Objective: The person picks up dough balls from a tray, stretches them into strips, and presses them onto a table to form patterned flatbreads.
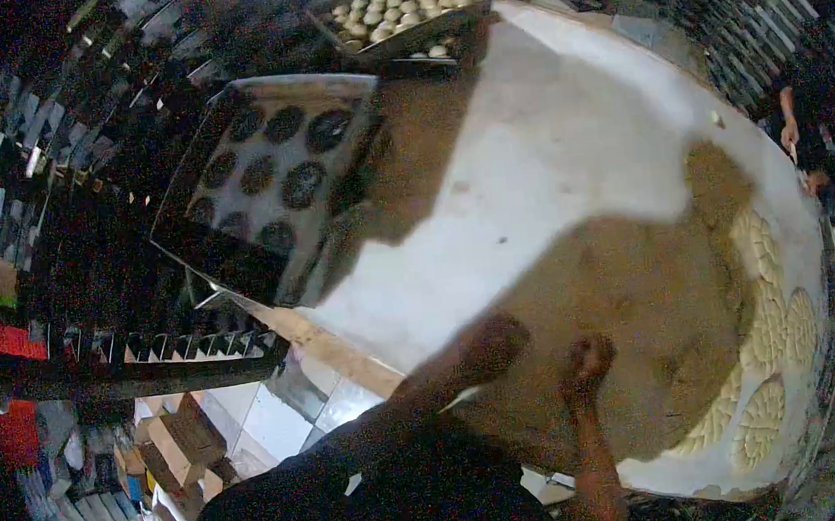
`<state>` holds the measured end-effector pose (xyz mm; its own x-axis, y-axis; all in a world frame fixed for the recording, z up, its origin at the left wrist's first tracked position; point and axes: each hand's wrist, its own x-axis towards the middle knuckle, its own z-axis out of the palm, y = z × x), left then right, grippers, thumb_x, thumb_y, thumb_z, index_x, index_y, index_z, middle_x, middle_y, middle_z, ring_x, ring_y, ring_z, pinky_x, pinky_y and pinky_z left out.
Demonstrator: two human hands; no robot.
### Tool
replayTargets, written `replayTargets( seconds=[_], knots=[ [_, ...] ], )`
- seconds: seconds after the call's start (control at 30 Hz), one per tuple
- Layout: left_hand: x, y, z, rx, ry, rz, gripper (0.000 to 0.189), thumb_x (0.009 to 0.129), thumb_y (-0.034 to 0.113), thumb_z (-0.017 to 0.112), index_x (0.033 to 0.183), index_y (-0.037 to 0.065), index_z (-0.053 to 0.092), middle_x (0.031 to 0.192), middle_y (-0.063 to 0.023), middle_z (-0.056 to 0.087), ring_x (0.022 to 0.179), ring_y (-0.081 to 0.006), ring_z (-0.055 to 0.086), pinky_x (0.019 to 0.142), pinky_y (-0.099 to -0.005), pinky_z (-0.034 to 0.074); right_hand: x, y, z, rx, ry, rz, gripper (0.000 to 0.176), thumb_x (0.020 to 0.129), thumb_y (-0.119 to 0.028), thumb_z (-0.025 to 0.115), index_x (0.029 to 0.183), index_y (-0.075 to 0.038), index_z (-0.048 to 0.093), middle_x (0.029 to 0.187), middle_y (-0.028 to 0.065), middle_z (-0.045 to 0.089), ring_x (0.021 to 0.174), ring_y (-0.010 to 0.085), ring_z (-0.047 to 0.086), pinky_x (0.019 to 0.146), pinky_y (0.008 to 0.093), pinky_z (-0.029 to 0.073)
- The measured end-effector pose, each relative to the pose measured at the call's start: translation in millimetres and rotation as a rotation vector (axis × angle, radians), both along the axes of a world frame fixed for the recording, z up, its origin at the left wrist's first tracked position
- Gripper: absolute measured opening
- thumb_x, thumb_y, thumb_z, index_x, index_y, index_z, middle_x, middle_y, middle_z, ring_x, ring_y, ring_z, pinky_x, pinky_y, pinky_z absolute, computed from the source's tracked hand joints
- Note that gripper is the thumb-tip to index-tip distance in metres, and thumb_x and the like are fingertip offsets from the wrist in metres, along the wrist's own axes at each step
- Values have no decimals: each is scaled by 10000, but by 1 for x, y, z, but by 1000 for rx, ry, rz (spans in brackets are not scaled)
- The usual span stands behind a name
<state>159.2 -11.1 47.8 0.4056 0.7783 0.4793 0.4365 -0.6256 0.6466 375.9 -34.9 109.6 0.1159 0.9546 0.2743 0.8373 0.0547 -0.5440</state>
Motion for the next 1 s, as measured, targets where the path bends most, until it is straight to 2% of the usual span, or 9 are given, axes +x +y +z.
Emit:
replayTargets(
  seconds=[0.13, 0.3, 0.33, 0.43, 0.57, 0.63, 0.7, 0.9, 1.0],
  knots=[
    [-67, -50, 14, -104, 315, -49, 399, 831, 92, 597, 1219, 16, 546, 1189, -228, 566, 1132, -376, 547, 971, -457, 442, 49, -46, -9, -260, 28, -19, 315, 966, -283, 507, 967, 25, 574, 961, 174, 572, 826, 257, 576, 777, 412, 476],
    [-213, -33, 218, -774, -56, -78, 458, 837, 80, 615, 1268, -24, 502, 1218, -235, 539, 1215, -398, 478, 996, -453, 424, 0, 6, 56, -759, 271, -84, 262, 956, -190, 542, 1002, 54, 627, 943, 146, 640, 758, 225, 635, 736, 356, 534],
    [-244, -29, 243, -829, -127, -53, 435, 840, 91, 618, 1242, -33, 511, 1191, -235, 550, 1207, -408, 474, 990, -451, 424, -31, 14, 58, -593, 320, 111, 273, 951, -209, 551, 1016, 44, 631, 957, 139, 638, 784, 212, 634, 752, 352, 537],
    [-335, -4, 257, -153, 317, 441, 458, 799, 92, 664, 1239, 37, 551, 1150, -258, 583, 1087, -438, 548, 933, -478, 450, -193, 48, 155, -392, 328, 571, 335, 939, -237, 578, 1197, -23, 579, 1071, 157, 622, 954, 256, 652, 781, 352, 540],
    [-379, 32, 260, -448, 550, 508, 331, 837, 311, 637, 1067, 75, 672, 990, -211, 678, 895, -401, 659, 818, -476, 532, -341, 72, 219, 178, 404, 891, 306, 825, -166, 711, 1078, -42, 593, 1015, 148, 631, 941, 279, 656, 796, 371, 531],
    [-379, 36, 258, -477, 668, 532, 302, 827, 282, 601, 1043, 97, 702, 957, -194, 688, 893, -383, 664, 827, -458, 530, -384, 84, 216, 32, 403, 998, 229, 815, -153, 708, 983, -35, 608, 978, 137, 627, 891, 329, 640, 852, 377, 516],
    [-378, 37, 260, -534, 636, 493, 346, 812, 293, 624, 1088, 94, 684, 962, -204, 687, 899, -378, 667, 838, -454, 528, -397, 93, 202, -25, -96, 1077, 216, 812, -165, 697, 963, -40, 606, 971, 134, 620, 895, 328, 626, 912, 415, 483],
    [-363, 34, 274, -134, 597, 611, 499, 763, 235, 734, 1200, 39, 592, 1105, -247, 630, 992, -356, 644, 849, -433, 518, -268, 70, 167, 351, 286, 649, 142, 793, -148, 646, 887, -53, 597, 850, 137, 592, 826, 321, 595, 835, 468, 460],
    [-279, 65, 284, -26, 3, 662, 415, 784, 123, 742, 1162, 39, 592, 1108, -151, 614, 967, -261, 609, 801, -376, 517, -144, 36, 87, 136, 173, 212, 103, 803, -121, 616, 846, -30, 595, 781, 135, 590, 778, 302, 591, 749, 423, 456]
  ],
)
